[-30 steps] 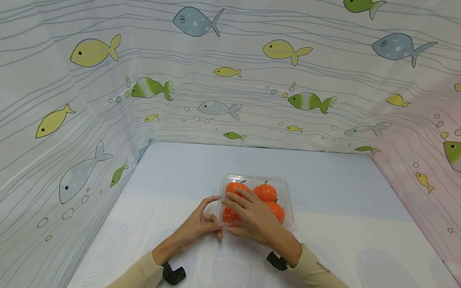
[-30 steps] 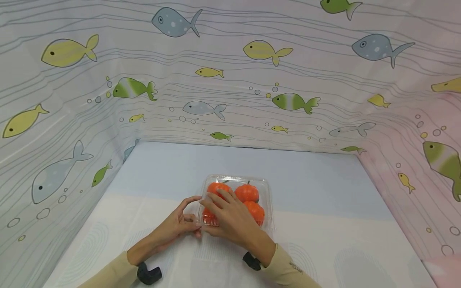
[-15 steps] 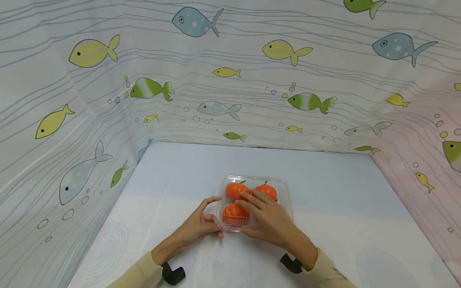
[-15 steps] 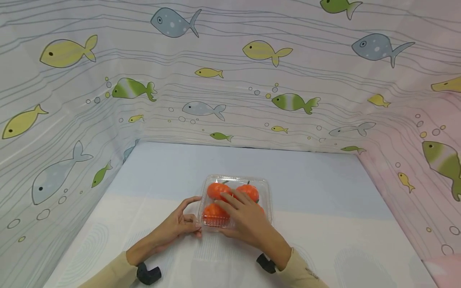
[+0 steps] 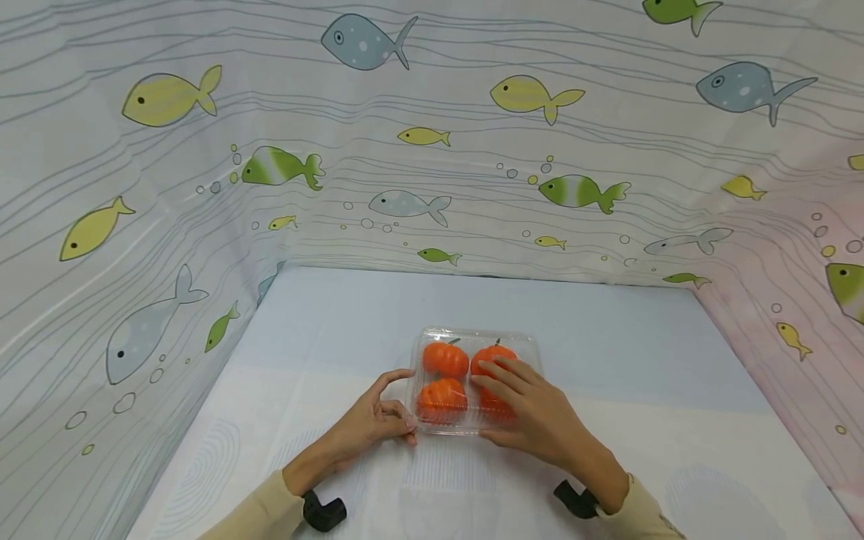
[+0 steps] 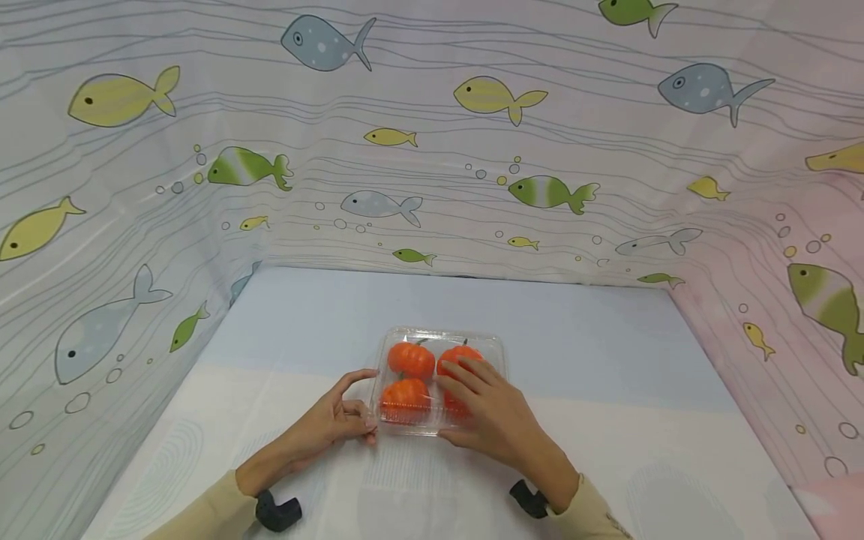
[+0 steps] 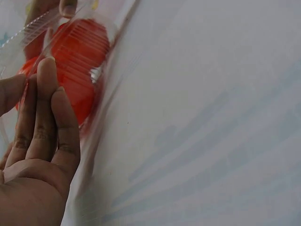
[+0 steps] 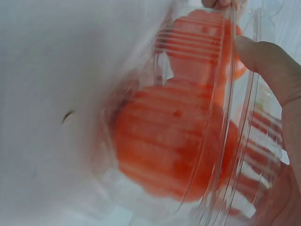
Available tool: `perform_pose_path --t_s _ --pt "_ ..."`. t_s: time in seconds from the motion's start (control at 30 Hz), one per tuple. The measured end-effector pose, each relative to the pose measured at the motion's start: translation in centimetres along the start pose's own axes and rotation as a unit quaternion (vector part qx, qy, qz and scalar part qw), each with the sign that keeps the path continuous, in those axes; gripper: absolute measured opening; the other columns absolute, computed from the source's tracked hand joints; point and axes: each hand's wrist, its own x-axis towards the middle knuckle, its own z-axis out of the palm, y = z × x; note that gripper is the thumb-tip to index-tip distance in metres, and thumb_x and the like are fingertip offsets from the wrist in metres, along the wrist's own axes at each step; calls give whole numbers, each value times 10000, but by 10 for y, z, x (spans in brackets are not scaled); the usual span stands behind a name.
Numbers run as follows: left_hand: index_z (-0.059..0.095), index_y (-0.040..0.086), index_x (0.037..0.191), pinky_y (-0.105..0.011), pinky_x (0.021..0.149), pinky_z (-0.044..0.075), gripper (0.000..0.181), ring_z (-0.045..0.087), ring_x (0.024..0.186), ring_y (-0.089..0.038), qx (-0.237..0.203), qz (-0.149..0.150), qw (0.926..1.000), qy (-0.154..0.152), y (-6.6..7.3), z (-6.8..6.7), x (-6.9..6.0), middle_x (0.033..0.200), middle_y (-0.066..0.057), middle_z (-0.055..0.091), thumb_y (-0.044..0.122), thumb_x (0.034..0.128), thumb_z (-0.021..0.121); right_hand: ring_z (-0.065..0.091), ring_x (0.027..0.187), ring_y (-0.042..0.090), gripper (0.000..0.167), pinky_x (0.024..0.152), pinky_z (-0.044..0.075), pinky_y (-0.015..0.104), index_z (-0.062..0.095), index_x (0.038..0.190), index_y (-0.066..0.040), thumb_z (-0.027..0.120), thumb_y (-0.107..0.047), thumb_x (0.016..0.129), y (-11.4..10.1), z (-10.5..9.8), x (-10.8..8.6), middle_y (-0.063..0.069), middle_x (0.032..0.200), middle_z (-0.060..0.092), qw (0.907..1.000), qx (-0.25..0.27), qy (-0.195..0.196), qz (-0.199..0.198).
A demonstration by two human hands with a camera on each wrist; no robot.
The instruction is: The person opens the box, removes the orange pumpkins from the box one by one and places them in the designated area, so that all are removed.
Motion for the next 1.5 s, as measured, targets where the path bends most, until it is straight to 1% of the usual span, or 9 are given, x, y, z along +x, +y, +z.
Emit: perform_pose_path --t_s 0.27,0.4,0.53,0.87,1.03,1.13,1.33,1.4,1.5 --pt "249 245 1598 -446 897 566 841 729 844 -341 57 7 10000 -34 -1 -2 1 957 -158 694 61 946 747 477 1396 295 806 971 548 465 595 1448 -194 879 -522 768 10 -4 -13 33 1496 556 9999 -6 96 118" --pt "249 239 1596 -441 887 568 843 731 843 -348 101 39 9999 -32 -2 -3 2 948 -157 689 58 943 750 462 1406 289 802 937 568 446 603 1441 -193 880 -527 767 14 -5 -18 24 1503 551 9998 51 66 163" --pt "247 224 1597 -442 882 570 843 733 839 -352 138 76 9999 -26 -2 -3 2 939 -156 687 41 942 746 455 1412 283 800 936 567 443 604 1439 -173 876 -523 773 18 -6 -22 21 1507 547 9997 147 68 161" --pt "253 240 1585 -446 913 558 839 737 844 -352 195 5 9998 60 -1 -1 2 945 -159 689 69 939 760 459 1407 307 808 915 576 435 583 1454 -159 880 -499 784 28 -5 -24 41 1518 531 9993 328 125 87" --pt "255 233 1583 -443 918 555 830 739 838 -352 254 59 9996 44 -2 -2 4 939 -161 693 60 942 753 429 1433 298 809 946 557 461 576 1461 -172 897 -459 777 30 -6 -26 33 1536 514 9989 450 30 124" --pt "260 228 1582 -445 918 554 825 737 839 -364 285 98 9995 28 -2 -4 4 936 -167 696 58 942 752 416 1446 290 838 962 546 480 567 1470 -182 926 -419 751 31 -7 -28 29 1545 504 9985 517 -4 180" --pt "260 207 1585 -458 920 557 820 733 833 -370 268 154 9995 -11 -1 -5 5 925 -166 694 43 944 744 443 1434 294 878 994 511 513 572 1470 -171 968 -333 703 34 -12 -33 52 1537 516 9980 605 1 177" --pt "261 199 1585 -464 914 561 822 733 830 -370 239 161 9996 -7 -1 -5 5 918 -161 688 32 941 744 465 1419 299 865 1004 505 493 581 1461 -160 969 -303 701 35 -14 -34 67 1524 529 9978 654 20 115" --pt "267 194 1584 -469 904 567 829 735 830 -372 219 144 9997 21 0 -5 5 907 -155 681 31 933 754 492 1399 307 836 1049 472 378 591 1448 -139 964 -266 710 38 -17 -35 87 1507 543 9972 749 9 -13"
